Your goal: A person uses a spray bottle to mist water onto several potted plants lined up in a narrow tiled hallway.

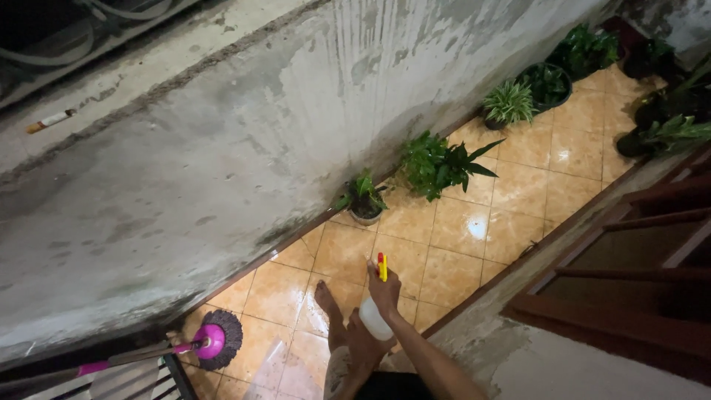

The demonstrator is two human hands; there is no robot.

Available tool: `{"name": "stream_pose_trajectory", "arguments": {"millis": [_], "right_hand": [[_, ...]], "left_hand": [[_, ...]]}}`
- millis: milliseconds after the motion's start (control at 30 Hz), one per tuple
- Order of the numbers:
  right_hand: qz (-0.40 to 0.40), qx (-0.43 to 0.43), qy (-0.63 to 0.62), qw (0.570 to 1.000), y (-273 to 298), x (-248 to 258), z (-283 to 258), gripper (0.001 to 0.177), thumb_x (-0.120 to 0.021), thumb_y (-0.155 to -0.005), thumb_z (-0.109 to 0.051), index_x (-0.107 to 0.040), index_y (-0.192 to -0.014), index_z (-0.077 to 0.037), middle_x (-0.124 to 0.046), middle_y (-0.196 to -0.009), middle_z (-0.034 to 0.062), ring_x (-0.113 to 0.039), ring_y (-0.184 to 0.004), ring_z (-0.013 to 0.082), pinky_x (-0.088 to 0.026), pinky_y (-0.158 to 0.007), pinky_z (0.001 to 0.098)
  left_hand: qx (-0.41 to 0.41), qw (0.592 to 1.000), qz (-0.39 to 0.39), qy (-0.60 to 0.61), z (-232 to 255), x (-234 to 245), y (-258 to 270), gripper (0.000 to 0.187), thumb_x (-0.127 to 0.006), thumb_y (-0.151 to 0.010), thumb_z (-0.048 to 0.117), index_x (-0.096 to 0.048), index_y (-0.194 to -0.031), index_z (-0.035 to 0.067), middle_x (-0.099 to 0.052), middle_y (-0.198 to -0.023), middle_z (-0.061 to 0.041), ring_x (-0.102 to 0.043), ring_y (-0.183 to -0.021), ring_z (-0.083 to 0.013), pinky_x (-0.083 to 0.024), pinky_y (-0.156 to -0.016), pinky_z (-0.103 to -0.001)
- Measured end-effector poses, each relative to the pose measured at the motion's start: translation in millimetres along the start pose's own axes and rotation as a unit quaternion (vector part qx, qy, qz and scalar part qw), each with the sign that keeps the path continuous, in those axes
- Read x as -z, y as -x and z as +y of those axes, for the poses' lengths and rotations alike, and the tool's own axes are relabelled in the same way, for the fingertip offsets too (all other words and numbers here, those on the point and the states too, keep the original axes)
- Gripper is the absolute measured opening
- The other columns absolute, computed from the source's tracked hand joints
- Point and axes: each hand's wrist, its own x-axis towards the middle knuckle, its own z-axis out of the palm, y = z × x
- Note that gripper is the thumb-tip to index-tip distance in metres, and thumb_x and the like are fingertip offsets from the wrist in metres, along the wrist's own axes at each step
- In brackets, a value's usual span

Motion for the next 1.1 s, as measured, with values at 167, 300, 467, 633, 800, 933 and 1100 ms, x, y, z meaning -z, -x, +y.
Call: {"name": "stream_pose_trajectory", "arguments": {"millis": [167, 300, 467, 633, 800, 933, 1100], "right_hand": [[0.010, 0.007, 0.017, 1.000, -7.5, -0.5, 17.5, 0.041, -0.066, -0.096, -0.048, -0.071, -0.093, -0.007, -0.070, -0.072, 0.0053, -0.063, -0.061, 0.0125, -0.045, -0.055, 0.0308], [-0.024, 0.032, -0.010, 0.999, -7.3, 2.7, 17.5, 0.033, -0.064, -0.097, -0.043, -0.070, -0.104, -0.011, -0.074, -0.086, 0.0054, -0.070, -0.076, 0.0159, -0.055, -0.068, 0.0286], [0.030, -0.033, 0.027, 0.999, -9.6, 3.1, 20.2, 0.043, -0.064, -0.098, -0.048, -0.071, -0.091, -0.007, -0.072, -0.074, 0.0068, -0.066, -0.066, 0.0155, -0.045, -0.056, 0.0318], [-0.036, 0.002, -0.047, 0.998, -13.0, 6.4, 17.3, 0.027, -0.063, -0.101, -0.035, -0.067, -0.113, -0.011, -0.072, -0.094, 0.0059, -0.068, -0.083, 0.0167, -0.052, -0.071, 0.0298], [0.005, -0.029, -0.067, 0.997, -5.3, 10.8, 11.0, 0.037, -0.064, -0.099, -0.043, -0.068, -0.094, -0.007, -0.067, -0.072, 0.0070, -0.065, -0.063, 0.0165, -0.055, -0.056, 0.0306], [-0.072, -0.004, -0.105, 0.992, 3.7, 15.0, 2.9, 0.035, -0.063, -0.095, -0.045, -0.068, -0.108, -0.012, -0.070, -0.086, 0.0064, -0.073, -0.083, 0.0187, -0.066, -0.069, 0.0321], [-0.117, -0.048, -0.081, 0.989, 11.7, 17.7, -13.5, 0.050, -0.055, -0.095, -0.054, -0.064, -0.124, -0.015, -0.072, -0.119, 0.0075, -0.074, -0.099, 0.0250, -0.057, -0.085, 0.0324]], "left_hand": [[-0.008, 1.000, -0.006, -0.013, -3.4, -5.5, 2.0, 0.133, -0.106, -0.046, 0.047, -0.031, -0.148, 0.006, -0.054, -0.140, -0.011, -0.055, -0.128, -0.0319, -0.056, -0.094, -0.045], [0.012, 1.000, -0.004, 0.008, -5.0, -7.1, 1.8, 0.127, -0.105, -0.044, 0.043, -0.035, -0.145, 0.009, -0.057, -0.135, -0.011, -0.058, -0.124, -0.0323, -0.057, -0.092, -0.045], [-0.008, 1.000, -0.016, -0.009, -3.4, -3.4, 0.4, 0.131, -0.105, -0.042, 0.038, -0.031, -0.146, 0.008, -0.055, -0.133, -0.011, -0.055, -0.120, -0.0324, -0.056, -0.088, -0.045], [-0.037, 0.999, 0.003, -0.025, -11.8, -15.9, -5.9, 0.131, -0.104, -0.044, 0.047, -0.034, -0.147, 0.007, -0.055, -0.139, -0.010, -0.057, -0.121, -0.0359, -0.052, -0.095, -0.049], [-0.044, 0.998, 0.029, -0.022, 1.4, -6.1, 0.2, 0.118, -0.105, -0.038, 0.041, -0.044, -0.134, 0.009, -0.062, -0.124, -0.007, -0.061, -0.107, -0.0353, -0.054, -0.084, -0.048], [0.003, 1.000, 0.005, -0.007, 5.6, 1.6, 4.6, 0.117, -0.105, -0.042, 0.039, -0.044, -0.137, 0.010, -0.064, -0.124, -0.008, -0.061, -0.115, -0.0325, -0.054, -0.087, -0.047], [-0.032, 0.998, 0.035, 0.032, 12.0, 9.3, 8.6, 0.104, -0.105, -0.040, 0.032, -0.052, -0.125, 0.005, -0.066, -0.116, -0.009, -0.066, -0.110, -0.0290, -0.056, -0.088, -0.039]]}}
